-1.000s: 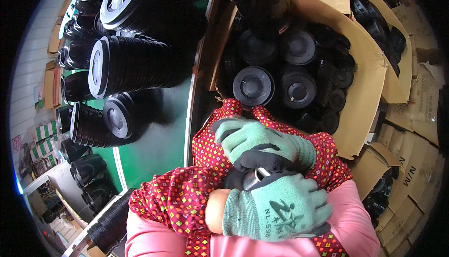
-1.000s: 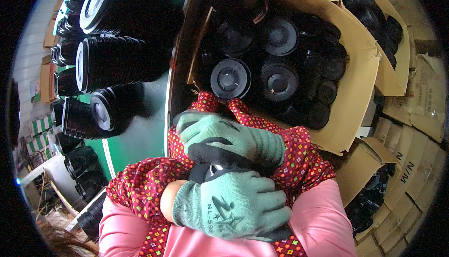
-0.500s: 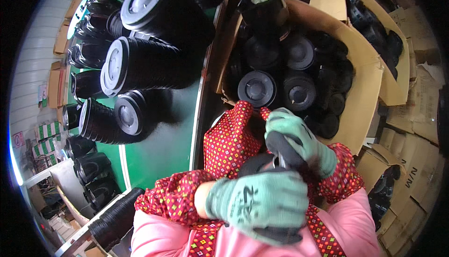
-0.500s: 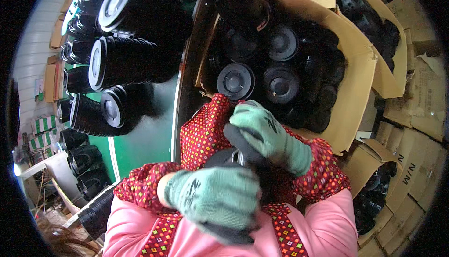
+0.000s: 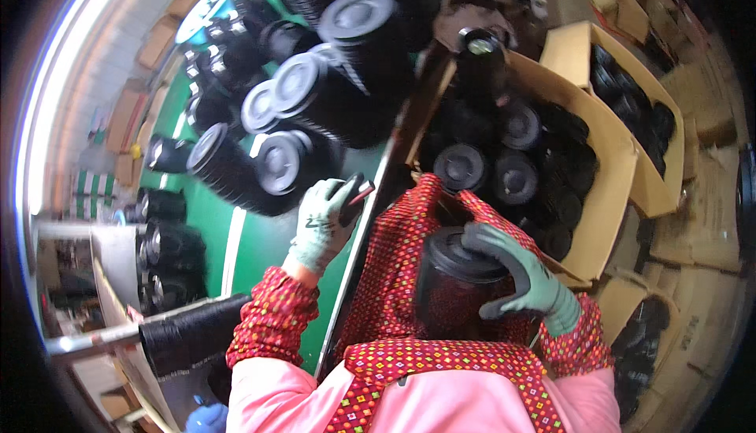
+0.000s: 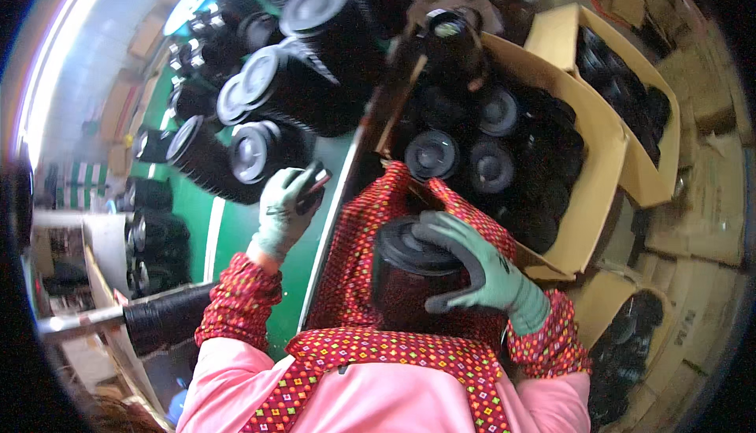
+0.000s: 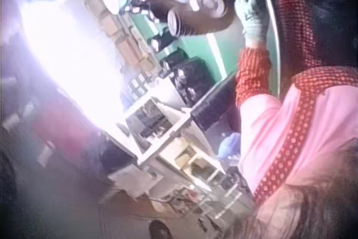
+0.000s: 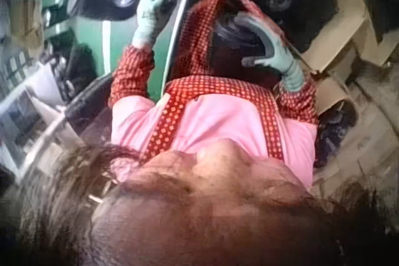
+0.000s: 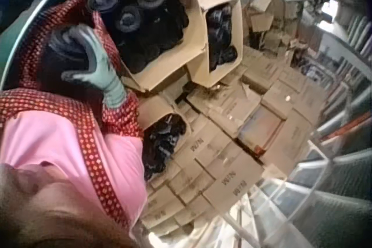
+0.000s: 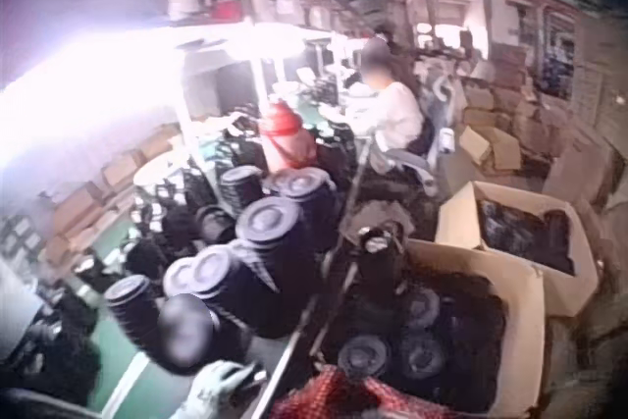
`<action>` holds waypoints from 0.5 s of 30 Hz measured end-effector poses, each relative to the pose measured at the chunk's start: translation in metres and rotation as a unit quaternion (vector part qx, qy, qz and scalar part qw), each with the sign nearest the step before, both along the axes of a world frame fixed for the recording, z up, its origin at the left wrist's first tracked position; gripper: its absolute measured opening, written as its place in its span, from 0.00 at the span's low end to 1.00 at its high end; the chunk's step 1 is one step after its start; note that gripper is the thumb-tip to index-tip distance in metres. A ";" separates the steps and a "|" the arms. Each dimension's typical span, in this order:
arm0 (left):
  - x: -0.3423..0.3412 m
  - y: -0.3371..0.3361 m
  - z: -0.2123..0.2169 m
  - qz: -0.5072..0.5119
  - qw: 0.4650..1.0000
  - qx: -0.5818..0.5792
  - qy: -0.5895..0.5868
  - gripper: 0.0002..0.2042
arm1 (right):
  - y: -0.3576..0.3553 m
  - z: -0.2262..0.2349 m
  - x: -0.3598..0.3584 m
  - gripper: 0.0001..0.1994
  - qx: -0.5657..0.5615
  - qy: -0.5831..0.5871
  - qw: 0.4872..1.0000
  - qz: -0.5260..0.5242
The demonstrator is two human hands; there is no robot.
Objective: The person repeatedly picks up black cylindrical objects and circular lids from a green table, inserts the lids into the cylinders, and places the assembled units into a cardboard box. The person uses a metal tool to press the lids into place. Another person is visible in the background performing similar work.
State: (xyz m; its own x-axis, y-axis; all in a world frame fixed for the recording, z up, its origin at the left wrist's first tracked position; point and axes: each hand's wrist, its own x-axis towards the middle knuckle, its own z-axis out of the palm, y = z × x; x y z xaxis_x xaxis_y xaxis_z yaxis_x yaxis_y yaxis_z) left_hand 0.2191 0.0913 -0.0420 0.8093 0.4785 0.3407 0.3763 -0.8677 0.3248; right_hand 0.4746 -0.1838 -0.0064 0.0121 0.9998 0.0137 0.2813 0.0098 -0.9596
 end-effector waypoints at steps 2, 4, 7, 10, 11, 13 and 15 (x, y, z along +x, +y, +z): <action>-0.061 0.016 -0.095 0.057 0.997 -0.045 0.011 0.24 | -0.005 -0.005 -0.017 0.47 0.026 -0.063 0.998 0.002; -0.086 0.018 -0.109 0.077 0.997 -0.016 0.024 0.25 | -0.019 -0.016 -0.033 0.41 0.064 -0.061 0.994 -0.057; -0.071 0.019 -0.094 0.129 0.987 0.012 0.092 0.34 | -0.011 -0.032 -0.023 0.38 0.037 0.003 0.996 -0.086; -0.075 0.005 -0.076 0.160 0.971 -0.079 0.157 0.44 | -0.008 -0.030 -0.004 0.34 0.038 0.139 0.970 -0.194; -0.080 -0.006 -0.069 0.189 0.966 -0.100 0.148 0.45 | -0.002 -0.027 0.003 0.32 0.035 0.173 0.956 -0.233; -0.096 -0.027 -0.042 0.136 0.973 -0.182 -0.032 0.47 | 0.022 0.017 -0.007 0.34 0.044 0.228 0.937 -0.260; -0.102 -0.055 0.017 -0.030 0.947 -0.283 -0.148 0.48 | 0.041 0.003 -0.012 0.34 0.118 -0.215 0.942 -0.230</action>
State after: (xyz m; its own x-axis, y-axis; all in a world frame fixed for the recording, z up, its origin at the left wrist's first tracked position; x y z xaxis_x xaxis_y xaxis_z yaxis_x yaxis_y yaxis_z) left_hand 0.1170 0.0363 -0.0248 0.7494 0.6090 0.2600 0.1517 -0.5402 0.8278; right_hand 0.4626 -0.1430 -0.0034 0.3851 0.8590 0.3373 0.6699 -0.0088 -0.7424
